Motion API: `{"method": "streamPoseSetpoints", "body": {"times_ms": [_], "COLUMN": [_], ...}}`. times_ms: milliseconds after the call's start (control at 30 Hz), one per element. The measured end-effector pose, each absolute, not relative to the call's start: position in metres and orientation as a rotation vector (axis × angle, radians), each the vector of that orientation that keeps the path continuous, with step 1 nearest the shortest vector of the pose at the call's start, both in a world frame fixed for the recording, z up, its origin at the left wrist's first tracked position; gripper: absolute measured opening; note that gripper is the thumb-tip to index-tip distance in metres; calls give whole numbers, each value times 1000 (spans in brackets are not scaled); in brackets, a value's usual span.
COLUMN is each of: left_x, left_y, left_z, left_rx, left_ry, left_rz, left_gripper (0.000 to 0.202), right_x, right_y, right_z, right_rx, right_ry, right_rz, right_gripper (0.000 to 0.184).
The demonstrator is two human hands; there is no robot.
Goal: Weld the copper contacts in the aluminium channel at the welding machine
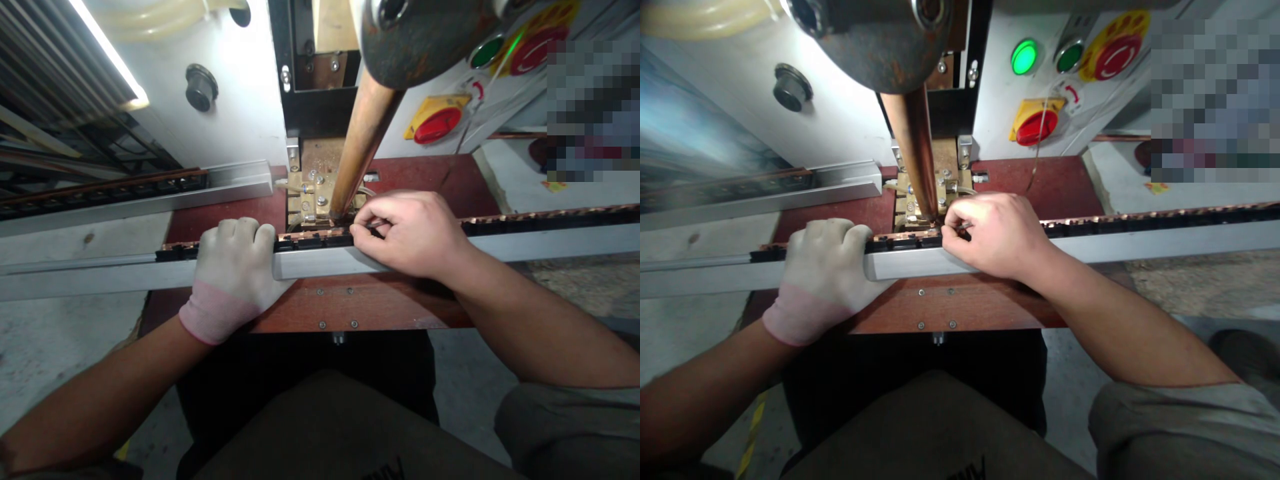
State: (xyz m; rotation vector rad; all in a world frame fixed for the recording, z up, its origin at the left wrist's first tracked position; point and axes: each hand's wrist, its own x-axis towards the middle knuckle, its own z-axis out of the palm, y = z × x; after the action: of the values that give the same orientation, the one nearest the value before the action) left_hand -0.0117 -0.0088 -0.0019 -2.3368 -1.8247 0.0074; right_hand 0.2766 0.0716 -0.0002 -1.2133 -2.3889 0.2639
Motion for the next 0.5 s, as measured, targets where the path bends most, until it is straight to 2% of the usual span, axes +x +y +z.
{"method": "streamPoseSetpoints", "body": {"times_ms": [400, 500], "left_x": [-12, -12], "left_y": [-9, -9], "left_z": [-3, -3], "left_rx": [-2341, -2340], "left_ry": [-1834, -1849], "left_rz": [-31, -10], "left_gripper": [56, 57], "right_x": [279, 280], "right_y": [76, 76], "right_z": [-2, -3], "right_rx": [-1200, -1180], "right_ry": [-2444, -2446], "right_rz": [291, 256], "right_gripper": [14, 20]}}
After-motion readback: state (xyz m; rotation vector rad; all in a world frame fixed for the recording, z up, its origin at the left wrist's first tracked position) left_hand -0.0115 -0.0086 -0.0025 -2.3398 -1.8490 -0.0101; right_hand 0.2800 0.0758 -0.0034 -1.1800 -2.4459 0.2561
